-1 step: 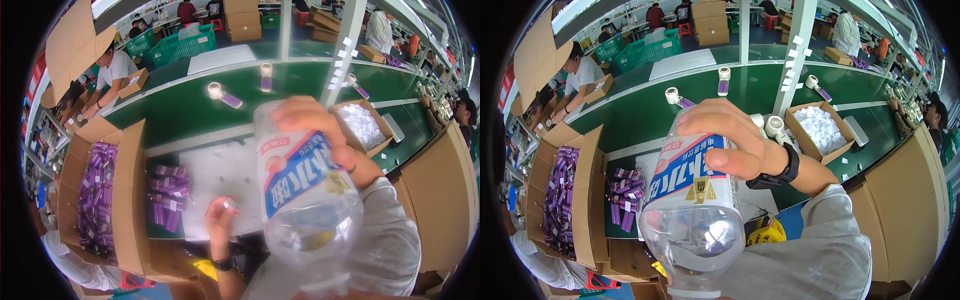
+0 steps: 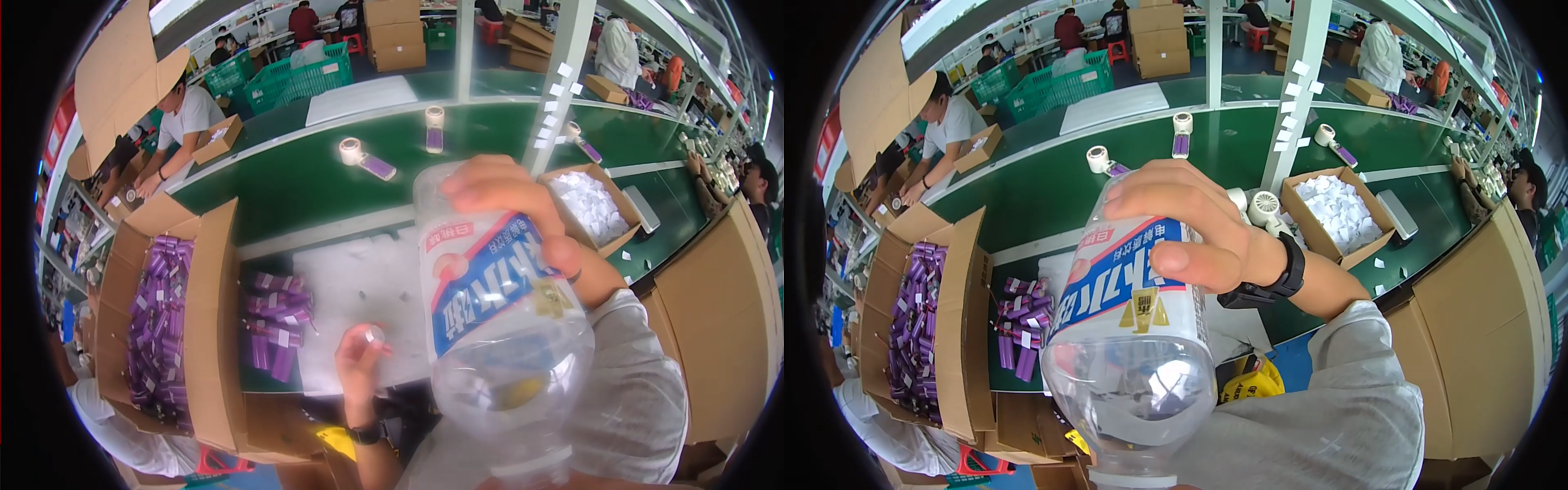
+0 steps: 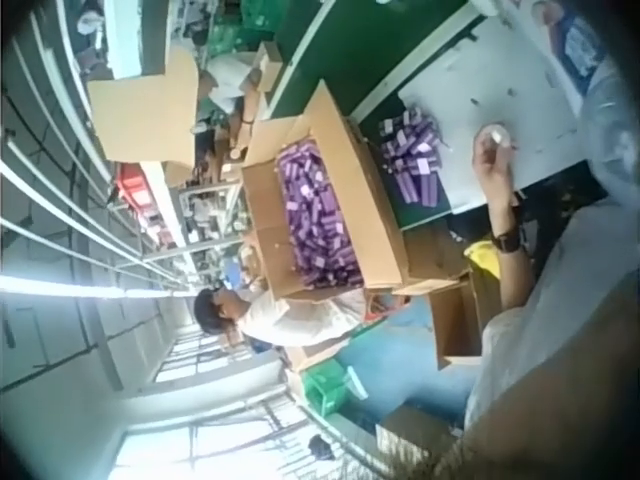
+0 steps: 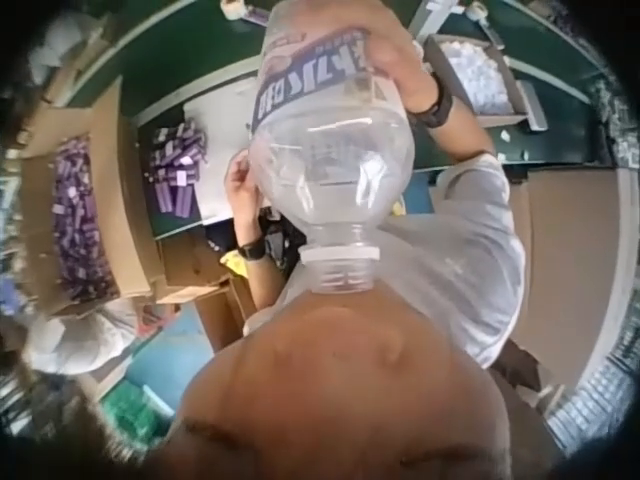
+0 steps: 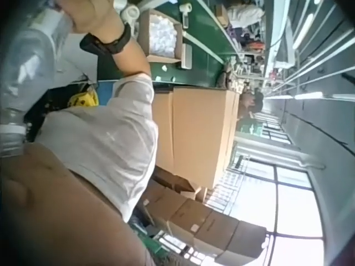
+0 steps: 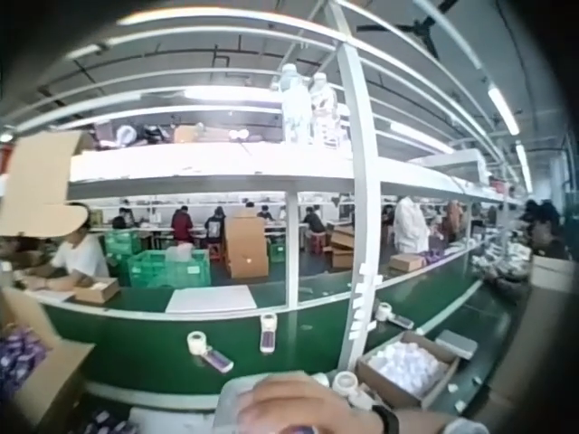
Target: Assembling internal electronic components and plastic housing for handheld fans on a factory production line.
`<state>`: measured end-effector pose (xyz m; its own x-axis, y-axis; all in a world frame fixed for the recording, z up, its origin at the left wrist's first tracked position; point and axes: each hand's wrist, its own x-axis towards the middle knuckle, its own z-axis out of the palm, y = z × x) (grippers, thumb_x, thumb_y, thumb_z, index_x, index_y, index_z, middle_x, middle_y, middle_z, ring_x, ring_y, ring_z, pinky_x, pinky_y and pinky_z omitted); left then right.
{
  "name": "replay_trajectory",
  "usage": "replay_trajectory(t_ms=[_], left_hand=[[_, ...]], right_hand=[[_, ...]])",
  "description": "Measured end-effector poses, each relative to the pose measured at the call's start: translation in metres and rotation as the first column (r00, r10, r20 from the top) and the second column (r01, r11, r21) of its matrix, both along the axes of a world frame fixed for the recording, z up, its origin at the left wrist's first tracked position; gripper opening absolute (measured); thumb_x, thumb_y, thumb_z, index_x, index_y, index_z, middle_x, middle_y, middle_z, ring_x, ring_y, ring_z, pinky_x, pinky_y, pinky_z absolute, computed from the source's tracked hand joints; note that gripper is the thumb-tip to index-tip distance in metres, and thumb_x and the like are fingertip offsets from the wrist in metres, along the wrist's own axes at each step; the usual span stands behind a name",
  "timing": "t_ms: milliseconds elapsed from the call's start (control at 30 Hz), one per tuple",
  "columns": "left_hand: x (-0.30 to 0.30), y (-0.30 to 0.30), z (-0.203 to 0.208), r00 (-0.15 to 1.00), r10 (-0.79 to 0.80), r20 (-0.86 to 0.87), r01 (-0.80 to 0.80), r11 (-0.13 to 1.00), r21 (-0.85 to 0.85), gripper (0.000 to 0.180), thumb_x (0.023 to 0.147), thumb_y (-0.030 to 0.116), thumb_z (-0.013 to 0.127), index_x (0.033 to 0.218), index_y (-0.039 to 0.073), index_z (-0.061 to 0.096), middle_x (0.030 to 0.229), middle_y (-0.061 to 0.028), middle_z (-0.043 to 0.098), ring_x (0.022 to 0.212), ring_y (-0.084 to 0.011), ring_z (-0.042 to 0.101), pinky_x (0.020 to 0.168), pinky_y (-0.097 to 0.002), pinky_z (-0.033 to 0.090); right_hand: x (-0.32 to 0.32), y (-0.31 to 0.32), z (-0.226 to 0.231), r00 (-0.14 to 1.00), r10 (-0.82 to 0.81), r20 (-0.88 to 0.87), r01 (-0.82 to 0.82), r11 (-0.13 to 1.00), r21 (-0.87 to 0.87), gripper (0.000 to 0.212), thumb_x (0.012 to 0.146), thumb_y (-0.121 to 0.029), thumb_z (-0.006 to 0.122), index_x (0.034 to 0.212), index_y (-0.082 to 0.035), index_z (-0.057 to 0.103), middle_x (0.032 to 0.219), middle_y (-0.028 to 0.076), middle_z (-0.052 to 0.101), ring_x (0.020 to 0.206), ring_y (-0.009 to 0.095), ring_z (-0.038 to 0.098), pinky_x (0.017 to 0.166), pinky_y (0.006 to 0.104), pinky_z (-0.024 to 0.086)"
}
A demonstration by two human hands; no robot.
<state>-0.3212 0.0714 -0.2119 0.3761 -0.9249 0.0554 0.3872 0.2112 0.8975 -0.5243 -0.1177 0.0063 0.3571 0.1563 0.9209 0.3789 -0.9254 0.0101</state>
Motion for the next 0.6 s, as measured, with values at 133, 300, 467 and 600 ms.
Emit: replay_trajectory(t_ms=[133, 300, 467, 600], left_hand=[[-0.002, -0.002, -0.001, 1.0, 0.004, -0.02, -0.005, 1.0, -0.025, 0.025, 0.088, -0.002, 0.064, 0.112, 0.002, 0.06, 0.105, -0.0116, 0.065, 0.077, -0.0181, 0.064, 0.07, -0.0289, 0.053], [0.002, -0.005, -0.006, 1.0, 0.012, -0.011, -0.013, 1.0, -0.007, 0.025, 0.089, 0.0, 0.064, 0.114, 0.001, 0.06, 0.1, -0.0113, 0.066, 0.076, -0.0187, 0.064, 0.07, -0.0294, 0.053], [0.005, -0.008, -0.017, 0.999, 0.009, -0.034, -0.009, 1.0, -0.018, 0.025, 0.09, 0.003, 0.063, 0.114, 0.0, 0.061, 0.098, -0.0112, 0.067, 0.075, -0.0188, 0.064, 0.069, -0.0299, 0.052], [0.005, -0.012, -0.019, 0.999, 0.01, -0.03, -0.011, 0.999, -0.039, 0.023, 0.09, 0.004, 0.064, 0.113, -0.002, 0.063, 0.099, -0.0113, 0.067, 0.074, -0.0181, 0.063, 0.07, -0.0292, 0.051]], right_hand=[[-0.002, 0.0, 0.014, 1.0, 0.028, 0.008, -0.028, 0.999, -0.027, 0.038, 0.094, -0.02, 0.048, 0.116, 0.011, 0.056, 0.114, 0.026, 0.06, 0.101, 0.038, 0.06, 0.087, 0.0443, 0.049], [0.005, 0.001, 0.022, 0.999, 0.028, 0.022, -0.026, 0.995, -0.093, 0.038, 0.094, -0.02, 0.05, 0.117, 0.01, 0.056, 0.114, 0.026, 0.061, 0.1, 0.038, 0.06, 0.087, 0.0451, 0.049], [0.011, 0.002, 0.03, 0.997, 0.026, 0.071, -0.015, 0.988, -0.154, 0.038, 0.094, -0.02, 0.05, 0.115, 0.011, 0.056, 0.114, 0.025, 0.061, 0.102, 0.038, 0.06, 0.087, 0.0451, 0.049], [0.013, 0.004, 0.037, 0.996, 0.041, 0.077, -0.027, 0.983, -0.179, 0.037, 0.094, -0.02, 0.05, 0.115, 0.009, 0.056, 0.114, 0.025, 0.061, 0.102, 0.039, 0.06, 0.086, 0.0452, 0.05]])
